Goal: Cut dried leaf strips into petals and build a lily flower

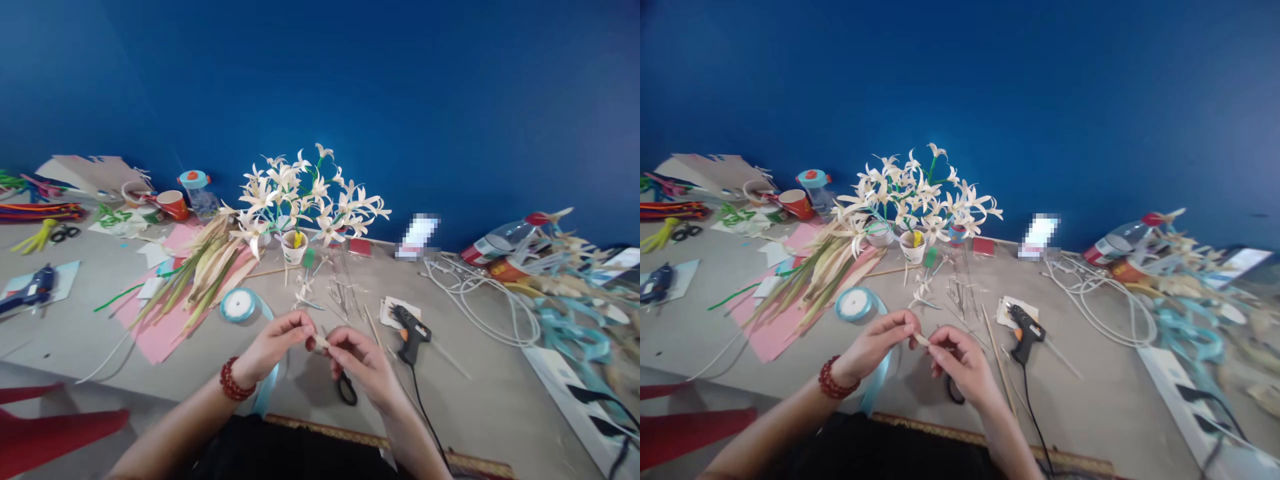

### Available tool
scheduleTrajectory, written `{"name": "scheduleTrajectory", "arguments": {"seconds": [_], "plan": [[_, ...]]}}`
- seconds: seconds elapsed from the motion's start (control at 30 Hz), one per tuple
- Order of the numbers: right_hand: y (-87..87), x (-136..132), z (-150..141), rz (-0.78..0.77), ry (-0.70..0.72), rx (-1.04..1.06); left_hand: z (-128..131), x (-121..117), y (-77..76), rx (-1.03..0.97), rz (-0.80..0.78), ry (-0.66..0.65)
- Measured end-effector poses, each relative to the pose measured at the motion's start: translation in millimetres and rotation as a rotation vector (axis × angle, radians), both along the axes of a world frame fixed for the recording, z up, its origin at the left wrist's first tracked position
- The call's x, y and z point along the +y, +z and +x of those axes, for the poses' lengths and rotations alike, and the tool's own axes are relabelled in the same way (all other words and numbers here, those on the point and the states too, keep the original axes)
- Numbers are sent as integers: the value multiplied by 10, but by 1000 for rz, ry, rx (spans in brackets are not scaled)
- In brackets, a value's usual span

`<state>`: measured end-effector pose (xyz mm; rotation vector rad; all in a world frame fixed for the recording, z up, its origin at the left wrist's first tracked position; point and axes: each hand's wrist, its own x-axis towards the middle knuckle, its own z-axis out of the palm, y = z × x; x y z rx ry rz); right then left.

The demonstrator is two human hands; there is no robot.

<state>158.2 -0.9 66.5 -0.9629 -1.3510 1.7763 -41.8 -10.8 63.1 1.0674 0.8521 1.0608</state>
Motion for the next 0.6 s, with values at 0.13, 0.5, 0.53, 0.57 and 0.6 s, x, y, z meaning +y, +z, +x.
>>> {"name": "scheduleTrajectory", "arguments": {"seconds": [0.13,0.5,0.53,0.57,0.6], "plan": [[-22,53,17,74,46,-115,-46,14,-77,-31,-93,-28],[-259,693,165,678,154,-650,-580,496,-258,880,343,146],[-287,737,132,748,184,-675,-583,558,-272,938,373,137],[-316,775,93,813,209,-700,-574,612,-288,976,396,126],[-345,808,50,866,225,-722,-557,656,-307,997,409,113]]}}
